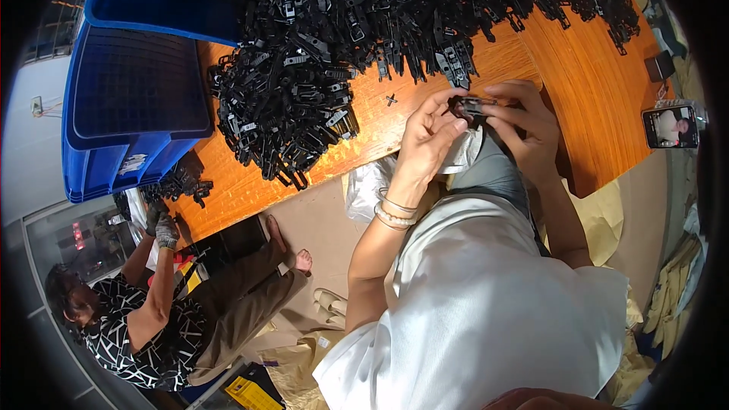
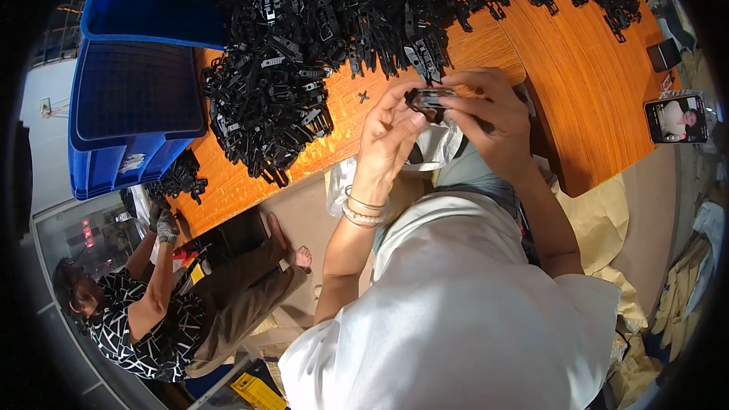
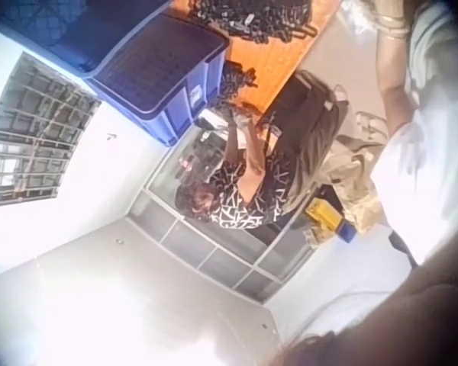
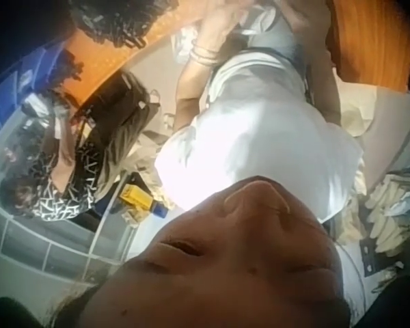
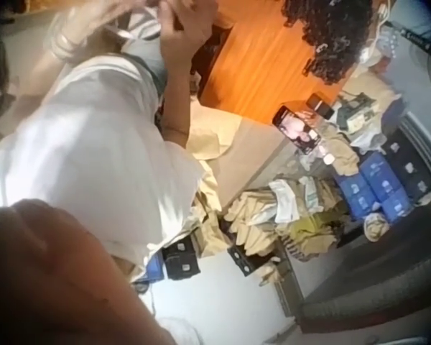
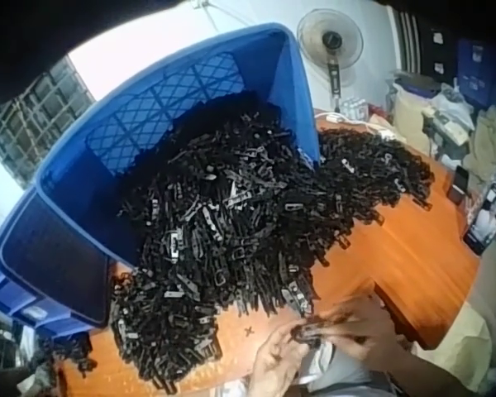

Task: Assembling small black plastic components at a manufacturing workstation.

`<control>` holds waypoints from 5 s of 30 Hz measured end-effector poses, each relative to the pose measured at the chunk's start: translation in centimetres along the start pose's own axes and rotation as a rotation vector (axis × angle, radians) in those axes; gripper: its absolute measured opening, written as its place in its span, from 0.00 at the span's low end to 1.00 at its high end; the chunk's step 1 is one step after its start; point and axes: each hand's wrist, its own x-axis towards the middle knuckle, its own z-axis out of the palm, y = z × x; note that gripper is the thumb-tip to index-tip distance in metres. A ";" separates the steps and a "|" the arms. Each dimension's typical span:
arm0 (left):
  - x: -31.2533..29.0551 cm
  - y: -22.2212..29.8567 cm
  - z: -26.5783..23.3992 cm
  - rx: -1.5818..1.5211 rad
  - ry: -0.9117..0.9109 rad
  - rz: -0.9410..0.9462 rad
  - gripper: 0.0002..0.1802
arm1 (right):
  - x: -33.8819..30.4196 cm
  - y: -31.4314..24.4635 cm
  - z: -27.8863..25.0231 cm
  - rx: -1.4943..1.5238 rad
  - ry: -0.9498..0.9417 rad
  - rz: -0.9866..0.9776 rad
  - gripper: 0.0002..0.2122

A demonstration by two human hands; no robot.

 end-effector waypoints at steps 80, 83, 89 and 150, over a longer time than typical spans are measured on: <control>6.6 -0.1 1.1 0.781 -0.062 0.080 0.07 | -0.8 3.7 -0.8 0.623 0.330 0.631 0.07; 10.4 -0.2 1.2 1.396 0.069 0.687 0.10 | -1.4 5.5 -2.0 0.551 0.421 0.669 0.08; 13.8 -0.4 0.1 1.794 -0.003 0.692 0.15 | -2.2 6.2 -2.1 0.596 0.438 0.702 0.09; 0.4 -0.3 -0.3 0.726 -0.009 0.155 0.15 | 0.0 2.4 0.3 0.353 -0.133 0.248 0.15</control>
